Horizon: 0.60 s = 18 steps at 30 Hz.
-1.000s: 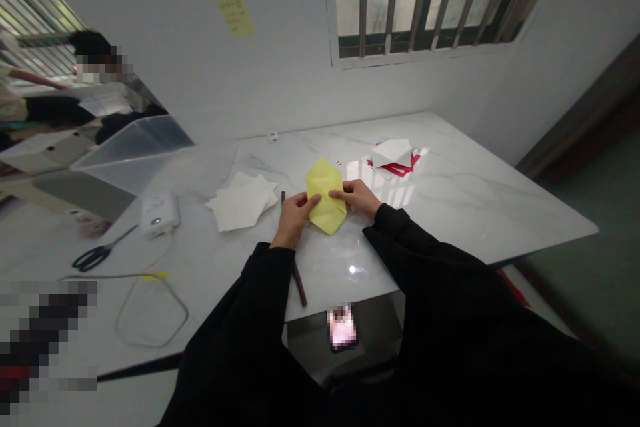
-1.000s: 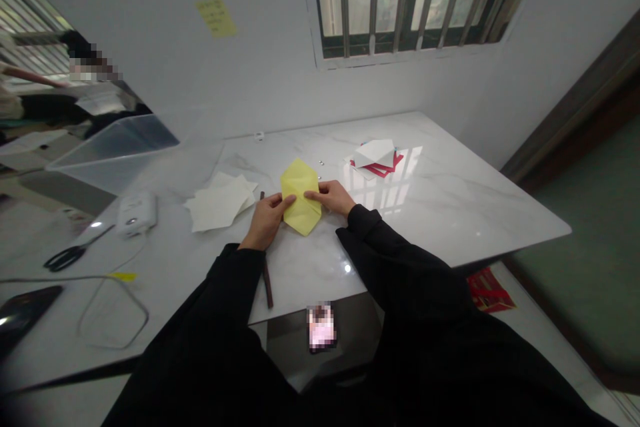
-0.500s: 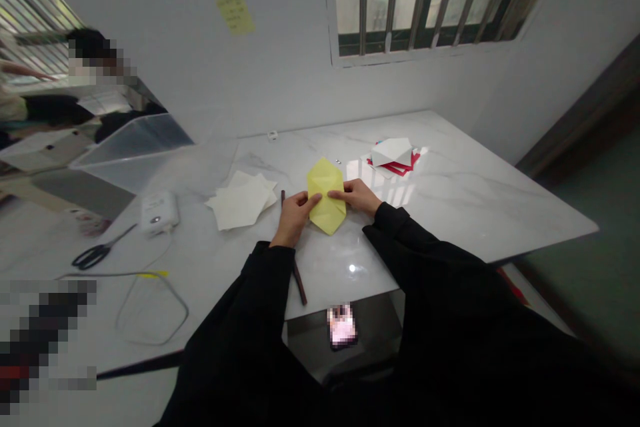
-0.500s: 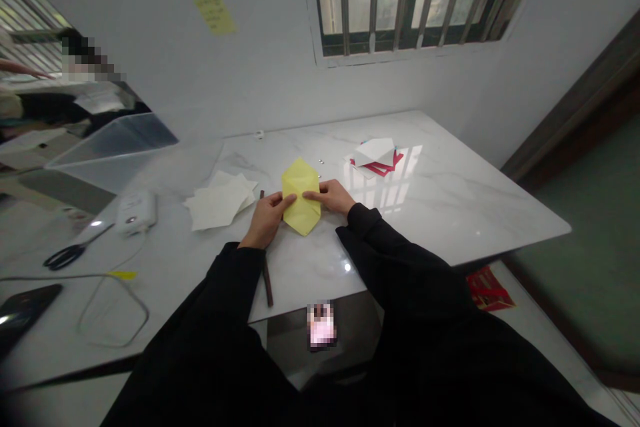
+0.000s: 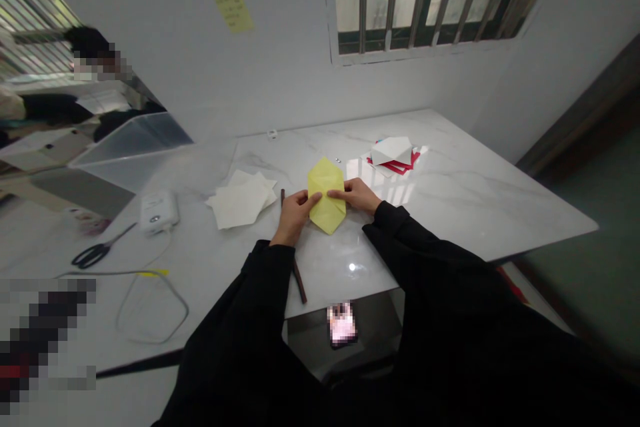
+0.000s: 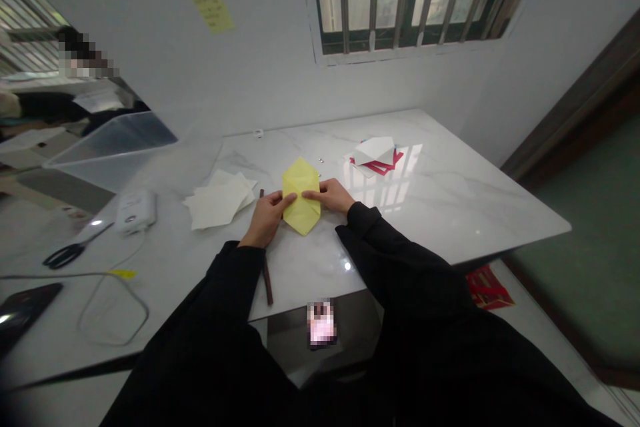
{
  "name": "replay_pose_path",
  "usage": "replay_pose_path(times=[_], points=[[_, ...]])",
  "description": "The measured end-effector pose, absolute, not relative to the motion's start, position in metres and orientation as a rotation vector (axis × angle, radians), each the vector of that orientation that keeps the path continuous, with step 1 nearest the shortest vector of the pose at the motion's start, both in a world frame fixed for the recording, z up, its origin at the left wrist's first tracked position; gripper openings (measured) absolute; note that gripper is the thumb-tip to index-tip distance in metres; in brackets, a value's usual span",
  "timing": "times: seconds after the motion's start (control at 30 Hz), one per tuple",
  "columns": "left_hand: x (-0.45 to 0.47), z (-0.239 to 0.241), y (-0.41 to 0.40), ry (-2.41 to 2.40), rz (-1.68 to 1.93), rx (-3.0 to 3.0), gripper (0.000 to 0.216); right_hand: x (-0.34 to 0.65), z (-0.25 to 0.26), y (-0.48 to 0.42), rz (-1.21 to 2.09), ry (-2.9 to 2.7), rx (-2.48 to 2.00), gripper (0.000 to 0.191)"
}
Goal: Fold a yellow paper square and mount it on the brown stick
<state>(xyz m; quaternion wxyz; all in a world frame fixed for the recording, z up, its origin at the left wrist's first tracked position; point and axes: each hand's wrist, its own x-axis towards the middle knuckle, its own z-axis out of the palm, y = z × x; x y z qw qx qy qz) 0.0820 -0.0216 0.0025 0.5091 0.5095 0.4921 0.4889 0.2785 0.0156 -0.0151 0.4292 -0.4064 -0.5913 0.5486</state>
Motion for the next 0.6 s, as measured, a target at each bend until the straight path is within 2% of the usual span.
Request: replay_pose_path(times=[0.6], points=[[0.0836, 0.0057, -0.0232, 1.187, 1.158, 1.298, 0.047, 0.2800, -0.0196, 0.0196, 1.307, -1.540, -1.057, 0.041]])
